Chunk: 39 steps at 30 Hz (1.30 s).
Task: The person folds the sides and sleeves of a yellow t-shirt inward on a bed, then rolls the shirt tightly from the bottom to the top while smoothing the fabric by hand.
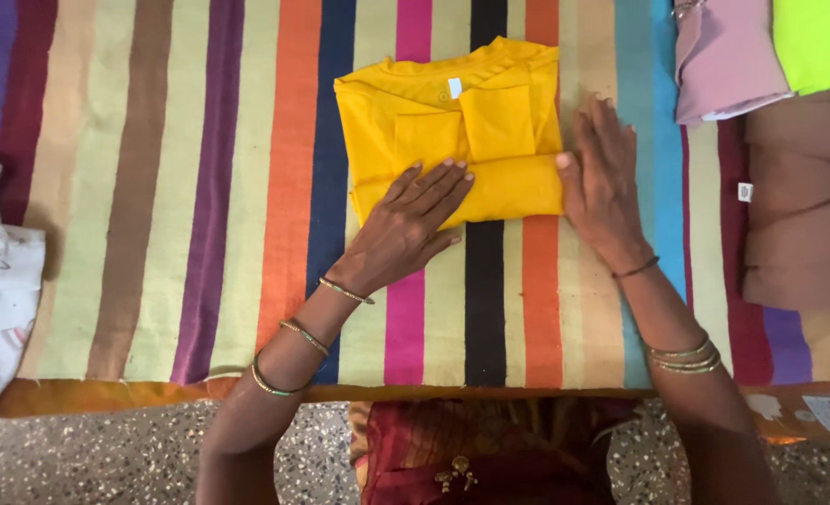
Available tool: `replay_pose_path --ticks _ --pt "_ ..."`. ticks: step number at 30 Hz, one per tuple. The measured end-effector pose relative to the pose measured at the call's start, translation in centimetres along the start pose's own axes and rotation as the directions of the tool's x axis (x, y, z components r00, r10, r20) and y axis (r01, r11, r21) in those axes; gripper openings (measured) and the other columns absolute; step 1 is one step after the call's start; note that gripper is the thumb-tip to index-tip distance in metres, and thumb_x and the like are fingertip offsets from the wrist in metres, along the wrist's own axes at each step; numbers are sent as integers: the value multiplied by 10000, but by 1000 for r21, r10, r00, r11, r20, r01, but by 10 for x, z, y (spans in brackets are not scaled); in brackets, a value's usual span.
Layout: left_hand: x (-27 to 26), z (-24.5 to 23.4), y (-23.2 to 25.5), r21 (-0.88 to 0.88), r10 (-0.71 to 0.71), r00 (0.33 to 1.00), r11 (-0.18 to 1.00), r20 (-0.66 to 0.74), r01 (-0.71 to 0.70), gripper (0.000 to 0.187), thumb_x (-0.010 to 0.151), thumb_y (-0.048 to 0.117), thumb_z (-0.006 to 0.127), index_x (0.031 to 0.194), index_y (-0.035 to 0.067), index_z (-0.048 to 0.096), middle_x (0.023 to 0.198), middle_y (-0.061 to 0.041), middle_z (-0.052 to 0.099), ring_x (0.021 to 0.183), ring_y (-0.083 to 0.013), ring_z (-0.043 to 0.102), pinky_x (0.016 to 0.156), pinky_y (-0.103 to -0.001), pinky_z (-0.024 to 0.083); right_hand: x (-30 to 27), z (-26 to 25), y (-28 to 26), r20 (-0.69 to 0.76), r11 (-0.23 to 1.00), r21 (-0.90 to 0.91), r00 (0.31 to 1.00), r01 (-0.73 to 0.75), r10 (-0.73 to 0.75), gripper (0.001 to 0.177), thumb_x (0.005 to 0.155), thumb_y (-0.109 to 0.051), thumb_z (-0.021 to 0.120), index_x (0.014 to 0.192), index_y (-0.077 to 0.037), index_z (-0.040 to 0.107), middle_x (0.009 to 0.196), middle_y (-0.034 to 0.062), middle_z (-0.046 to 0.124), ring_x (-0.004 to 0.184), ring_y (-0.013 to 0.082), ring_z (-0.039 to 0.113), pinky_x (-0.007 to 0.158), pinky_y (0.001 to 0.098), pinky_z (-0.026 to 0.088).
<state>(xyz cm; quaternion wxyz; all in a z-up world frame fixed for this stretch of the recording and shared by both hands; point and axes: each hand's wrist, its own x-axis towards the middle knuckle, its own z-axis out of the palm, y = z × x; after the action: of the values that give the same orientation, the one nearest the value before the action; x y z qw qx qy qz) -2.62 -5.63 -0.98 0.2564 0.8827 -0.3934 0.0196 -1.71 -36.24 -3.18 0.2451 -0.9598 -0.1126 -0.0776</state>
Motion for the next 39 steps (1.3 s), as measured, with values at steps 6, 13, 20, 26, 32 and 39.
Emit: replay_pose_path --ticks 6,13,20,26,32,39 --pt "1 2 -1 -4 -12 1000 1000 -3 12 705 965 330 703 1544 30 436 1593 -139 457 1517 -255 374 1255 -475 289 -2 10 -59 115 950 -49 946 310 -302 587 1084 -290 540 1562 23 406 1660 206 371 1569 351 327 1268 585 213" --pt "4 -1 -3 -18 -47 999 999 4 47 727 921 340 744 1535 64 469 1592 -116 469 1513 -234 385 1258 -457 297 23 1 -46 177 886 7 871 464 -458 735 982 -461 627 1522 11 464 1553 161 519 1462 300 464 1219 507 318" --pt "5 -5 -12 -59 -103 995 993 7 103 762 917 429 765 1513 45 485 1571 -130 485 1497 -259 404 1233 -476 334 26 -1 -29 186 874 44 855 484 -484 741 957 -520 629 1483 -11 520 1533 142 541 1440 295 489 1212 481 351" --pt "-8 -2 -37 161 -297 955 942 -13 295 706 995 422 679 1538 20 475 1610 -156 453 1532 -284 375 1229 -534 299 21 -1 -30 164 886 74 871 458 -463 743 961 -514 634 1492 -9 515 1526 147 549 1448 297 476 1211 492 333" --pt "-23 6 -60 157 -543 833 818 -104 553 651 1103 443 499 1570 -3 415 1658 -275 285 1574 -384 240 1247 -582 202 19 -2 -32 152 893 60 880 446 -450 739 965 -499 639 1488 6 509 1510 162 556 1440 302 480 1213 486 327" --pt "-16 -5 -46 128 -390 917 908 -87 398 640 1099 367 477 1641 56 339 1720 -206 218 1607 -345 187 1291 -586 125 16 -1 -31 142 897 69 886 436 -441 737 970 -504 635 1487 5 510 1503 166 558 1435 302 480 1211 483 325"
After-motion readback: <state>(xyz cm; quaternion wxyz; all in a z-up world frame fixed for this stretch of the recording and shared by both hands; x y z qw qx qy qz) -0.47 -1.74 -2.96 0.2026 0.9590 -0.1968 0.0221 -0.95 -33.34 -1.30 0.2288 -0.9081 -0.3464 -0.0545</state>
